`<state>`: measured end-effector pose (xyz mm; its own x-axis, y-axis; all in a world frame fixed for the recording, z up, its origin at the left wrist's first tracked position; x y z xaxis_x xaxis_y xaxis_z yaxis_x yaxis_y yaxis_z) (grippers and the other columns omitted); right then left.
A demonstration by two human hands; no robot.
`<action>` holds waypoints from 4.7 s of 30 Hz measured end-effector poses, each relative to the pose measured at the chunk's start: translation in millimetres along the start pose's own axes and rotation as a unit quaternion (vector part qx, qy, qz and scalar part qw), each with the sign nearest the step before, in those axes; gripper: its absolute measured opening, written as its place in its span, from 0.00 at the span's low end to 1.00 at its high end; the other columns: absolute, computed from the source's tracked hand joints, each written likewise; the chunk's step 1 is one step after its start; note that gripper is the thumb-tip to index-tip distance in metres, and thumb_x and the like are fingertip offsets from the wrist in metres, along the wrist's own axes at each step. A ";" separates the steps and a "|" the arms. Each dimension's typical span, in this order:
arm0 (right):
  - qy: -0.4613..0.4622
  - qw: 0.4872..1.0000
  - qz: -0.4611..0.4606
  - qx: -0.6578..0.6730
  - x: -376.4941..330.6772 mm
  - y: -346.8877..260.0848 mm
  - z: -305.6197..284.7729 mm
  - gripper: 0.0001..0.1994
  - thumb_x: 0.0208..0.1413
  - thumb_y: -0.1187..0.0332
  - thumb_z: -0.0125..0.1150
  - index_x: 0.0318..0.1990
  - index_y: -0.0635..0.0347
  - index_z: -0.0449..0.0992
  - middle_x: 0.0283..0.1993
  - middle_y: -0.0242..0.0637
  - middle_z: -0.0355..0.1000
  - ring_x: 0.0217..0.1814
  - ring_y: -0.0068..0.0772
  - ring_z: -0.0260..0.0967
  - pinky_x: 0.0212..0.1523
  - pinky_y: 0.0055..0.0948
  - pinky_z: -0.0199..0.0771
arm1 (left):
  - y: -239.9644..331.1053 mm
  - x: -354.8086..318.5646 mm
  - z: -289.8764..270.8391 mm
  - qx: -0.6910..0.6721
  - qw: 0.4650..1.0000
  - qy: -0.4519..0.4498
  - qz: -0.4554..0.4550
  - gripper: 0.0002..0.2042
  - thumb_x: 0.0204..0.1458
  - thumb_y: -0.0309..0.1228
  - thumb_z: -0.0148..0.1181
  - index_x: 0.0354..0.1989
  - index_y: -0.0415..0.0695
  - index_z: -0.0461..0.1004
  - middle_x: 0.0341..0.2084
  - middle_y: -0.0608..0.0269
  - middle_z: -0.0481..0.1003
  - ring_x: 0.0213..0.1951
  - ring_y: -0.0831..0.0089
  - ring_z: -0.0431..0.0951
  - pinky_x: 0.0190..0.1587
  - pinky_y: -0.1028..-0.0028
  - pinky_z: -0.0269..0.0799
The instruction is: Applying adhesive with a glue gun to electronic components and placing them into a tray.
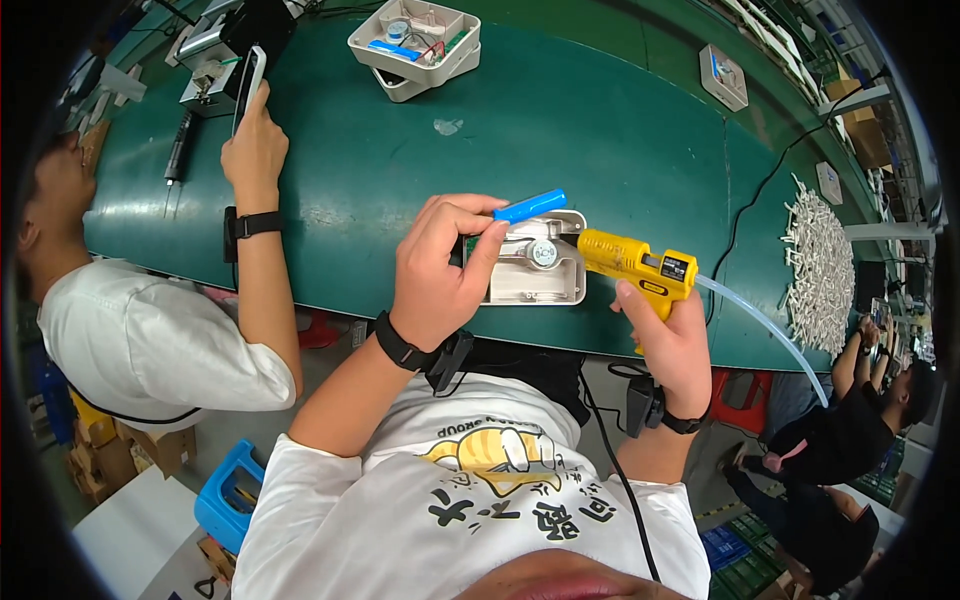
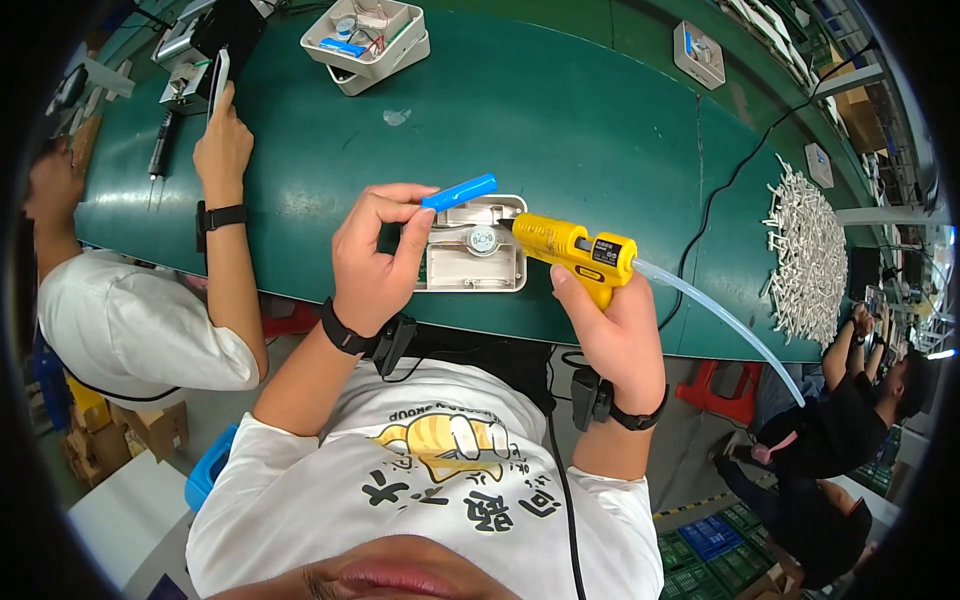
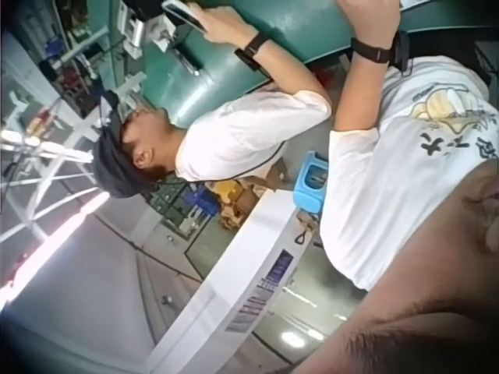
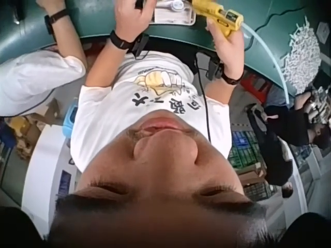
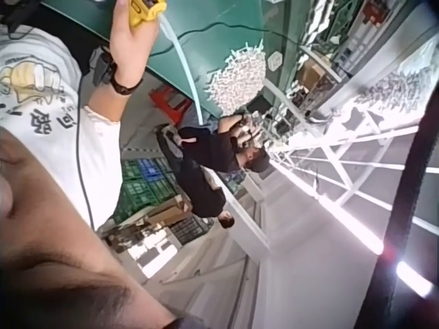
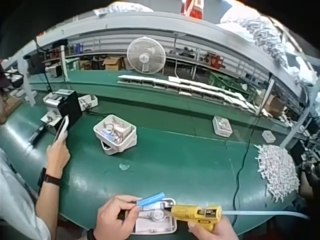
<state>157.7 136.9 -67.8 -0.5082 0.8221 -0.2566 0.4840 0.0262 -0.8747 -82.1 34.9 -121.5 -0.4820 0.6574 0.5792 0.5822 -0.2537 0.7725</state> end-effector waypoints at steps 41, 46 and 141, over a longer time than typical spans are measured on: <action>0.045 0.998 0.031 0.014 4.2 11.5 0.0 0.14 0.67 0.62 0.69 0.52 0.63 0.81 0.33 0.26 0.77 0.29 0.15 0.69 0.27 0.20 0.69 | -25.0 14.3 6.3 -0.001 0.968 -0.180 -0.174 0.10 0.60 0.24 0.64 0.48 0.43 0.85 0.36 0.60 0.80 0.38 0.67 0.79 0.44 0.68 0.71; 0.036 0.998 0.032 0.033 4.6 18.7 6.3 0.15 0.67 0.62 0.69 0.53 0.63 0.81 0.33 0.26 0.77 0.30 0.15 0.70 0.27 0.19 0.69 | -34.1 10.3 9.3 -0.028 0.976 -0.162 -0.140 0.10 0.60 0.21 0.64 0.48 0.41 0.85 0.36 0.59 0.80 0.36 0.67 0.79 0.39 0.71 0.73; 0.131 0.899 -0.224 0.352 -5.1 100.4 2.9 0.12 0.71 0.65 0.59 0.51 0.66 0.76 0.47 0.48 0.78 0.29 0.30 0.73 0.32 0.30 0.75 | 2.5 124.0 55.5 0.208 0.946 -0.091 0.233 0.09 0.54 0.28 0.69 0.43 0.44 0.80 0.50 0.64 0.79 0.52 0.57 0.78 0.52 0.61 0.73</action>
<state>206.9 133.7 -155.5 -0.3106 0.9267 0.2114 -0.3454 0.0972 -0.9334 -104.1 155.2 -62.2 -0.0124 0.6636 0.7479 0.9288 -0.2694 0.2544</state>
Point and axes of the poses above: each hand's wrist, its own x-axis towards the middle knuckle, its own z-axis out of the palm, y = z × x, the point moved 4 cm from there along x, towards the middle knuckle
